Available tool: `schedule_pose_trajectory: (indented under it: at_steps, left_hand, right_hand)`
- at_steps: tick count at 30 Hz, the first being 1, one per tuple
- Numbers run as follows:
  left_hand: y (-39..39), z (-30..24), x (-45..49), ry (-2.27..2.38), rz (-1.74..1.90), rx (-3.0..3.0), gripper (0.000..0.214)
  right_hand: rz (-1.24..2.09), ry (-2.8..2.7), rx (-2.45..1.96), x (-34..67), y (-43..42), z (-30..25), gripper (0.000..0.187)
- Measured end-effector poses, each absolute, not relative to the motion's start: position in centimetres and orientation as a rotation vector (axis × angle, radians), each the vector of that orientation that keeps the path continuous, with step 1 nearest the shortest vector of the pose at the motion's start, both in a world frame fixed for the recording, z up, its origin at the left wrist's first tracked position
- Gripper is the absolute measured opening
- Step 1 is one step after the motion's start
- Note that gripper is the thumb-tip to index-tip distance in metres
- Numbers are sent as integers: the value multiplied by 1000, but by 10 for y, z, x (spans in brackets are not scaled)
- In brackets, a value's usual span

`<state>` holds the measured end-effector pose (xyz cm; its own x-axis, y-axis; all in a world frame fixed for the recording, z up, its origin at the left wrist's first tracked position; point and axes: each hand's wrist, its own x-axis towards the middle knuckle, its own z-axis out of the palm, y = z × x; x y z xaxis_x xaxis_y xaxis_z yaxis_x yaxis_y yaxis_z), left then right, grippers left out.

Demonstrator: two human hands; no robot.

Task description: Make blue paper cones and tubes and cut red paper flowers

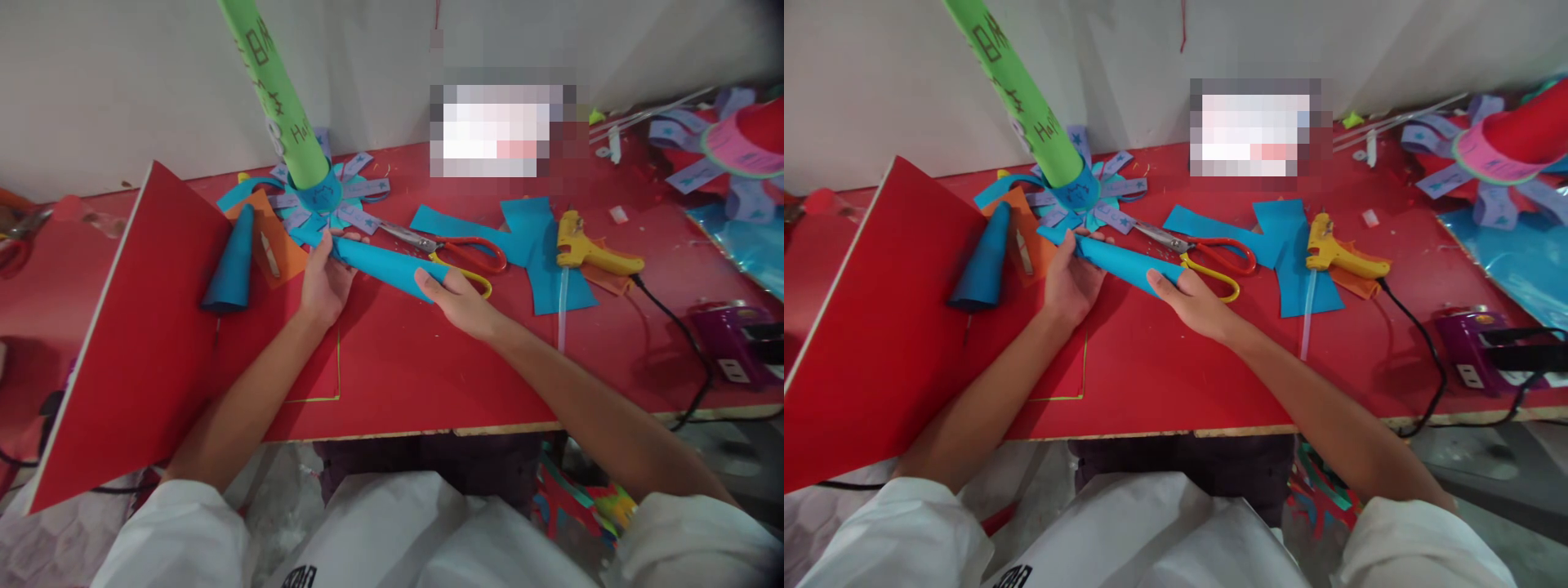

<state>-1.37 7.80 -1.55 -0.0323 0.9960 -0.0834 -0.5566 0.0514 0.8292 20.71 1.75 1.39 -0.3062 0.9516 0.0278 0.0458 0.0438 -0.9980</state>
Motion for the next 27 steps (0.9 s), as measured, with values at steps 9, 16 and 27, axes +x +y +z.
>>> schedule_pose_trajectory:
  at_steps: [9, 16, 27]
  left_hand:
    - [78, -19, -15, 753, 1448, 688, 20]
    - [76, -14, -12, 734, 1408, 709, 22]
    - [70, -16, -17, 731, 1277, 845, 47]
  right_hand:
    - [1237, -1798, -1172, 210, 21, -6, 58]
    - [1396, -1475, -1092, 214, 26, 1, 32]
    - [1649, -929, -891, 208, 32, 2, 47]
